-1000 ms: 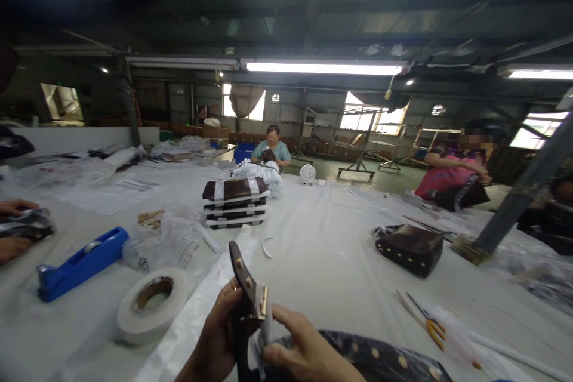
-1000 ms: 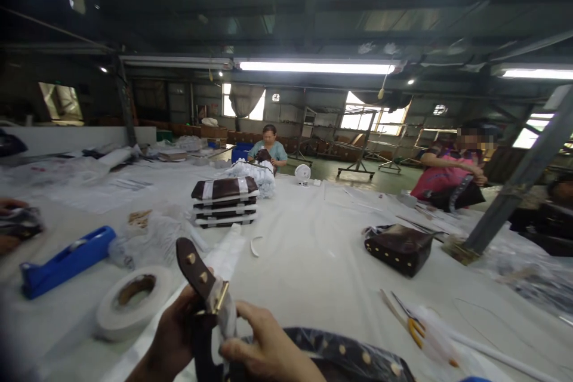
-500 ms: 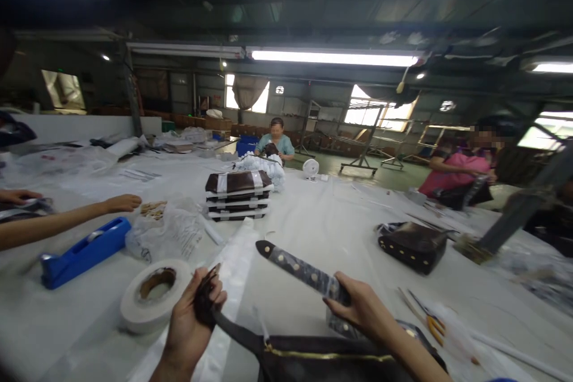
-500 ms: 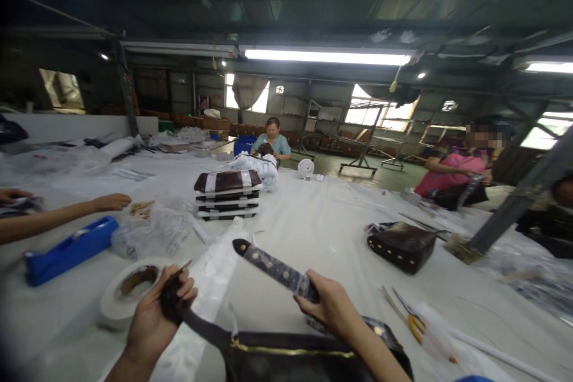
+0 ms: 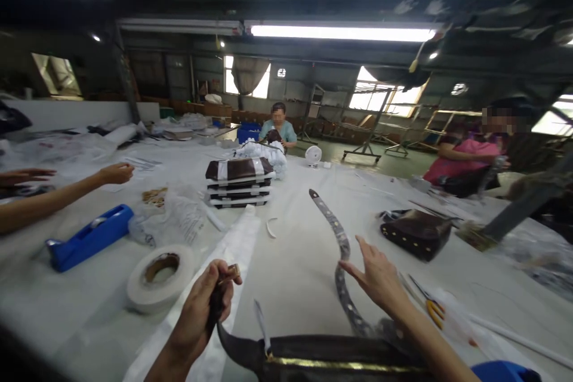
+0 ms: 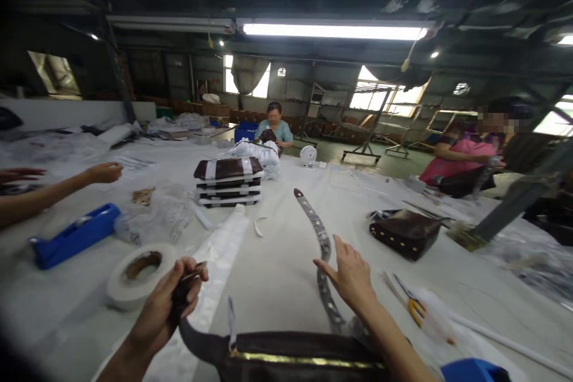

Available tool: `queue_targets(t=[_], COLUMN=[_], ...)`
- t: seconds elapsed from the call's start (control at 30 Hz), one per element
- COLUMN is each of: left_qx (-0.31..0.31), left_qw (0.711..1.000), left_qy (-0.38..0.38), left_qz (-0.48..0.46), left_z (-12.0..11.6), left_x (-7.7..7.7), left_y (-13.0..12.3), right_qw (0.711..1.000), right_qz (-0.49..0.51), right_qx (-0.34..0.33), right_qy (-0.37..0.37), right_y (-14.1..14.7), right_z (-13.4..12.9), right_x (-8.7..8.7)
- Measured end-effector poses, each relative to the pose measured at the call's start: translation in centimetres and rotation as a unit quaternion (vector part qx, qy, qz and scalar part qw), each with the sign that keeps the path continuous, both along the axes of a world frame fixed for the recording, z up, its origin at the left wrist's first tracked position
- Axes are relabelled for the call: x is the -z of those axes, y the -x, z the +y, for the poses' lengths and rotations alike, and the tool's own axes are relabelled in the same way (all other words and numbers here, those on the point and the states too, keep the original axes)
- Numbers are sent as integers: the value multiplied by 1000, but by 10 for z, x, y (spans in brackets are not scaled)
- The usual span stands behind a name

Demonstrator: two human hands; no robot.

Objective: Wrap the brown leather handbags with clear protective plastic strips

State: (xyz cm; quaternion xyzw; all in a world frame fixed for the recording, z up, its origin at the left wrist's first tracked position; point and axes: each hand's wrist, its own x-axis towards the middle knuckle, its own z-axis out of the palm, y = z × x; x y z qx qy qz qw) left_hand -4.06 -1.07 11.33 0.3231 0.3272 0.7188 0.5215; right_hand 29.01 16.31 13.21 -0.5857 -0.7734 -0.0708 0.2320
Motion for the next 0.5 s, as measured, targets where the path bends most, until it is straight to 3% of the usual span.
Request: queue_targets(t=[0.13,0.2,0.33,0.5], left_qx=[13,16,17,47], left_qw=[998,996,993,993], left_qy=[-15,-19,-24,66], left_qz=[65,88,116,88], left_z=[0,2,10,2], left_x=[-9,-14,-26,-33], left_y=[-4,-6,-10,-17], right_qw=[985,974,976,995], right_qz=[51,54,-15,-32], right_qx=[-125,-150,-104,38], right_qy=[103,158,192,81], right_y=[-4,-5,-14,-49], right_z=[-24,-43,-71,-97], right_x=[8,14,19,20])
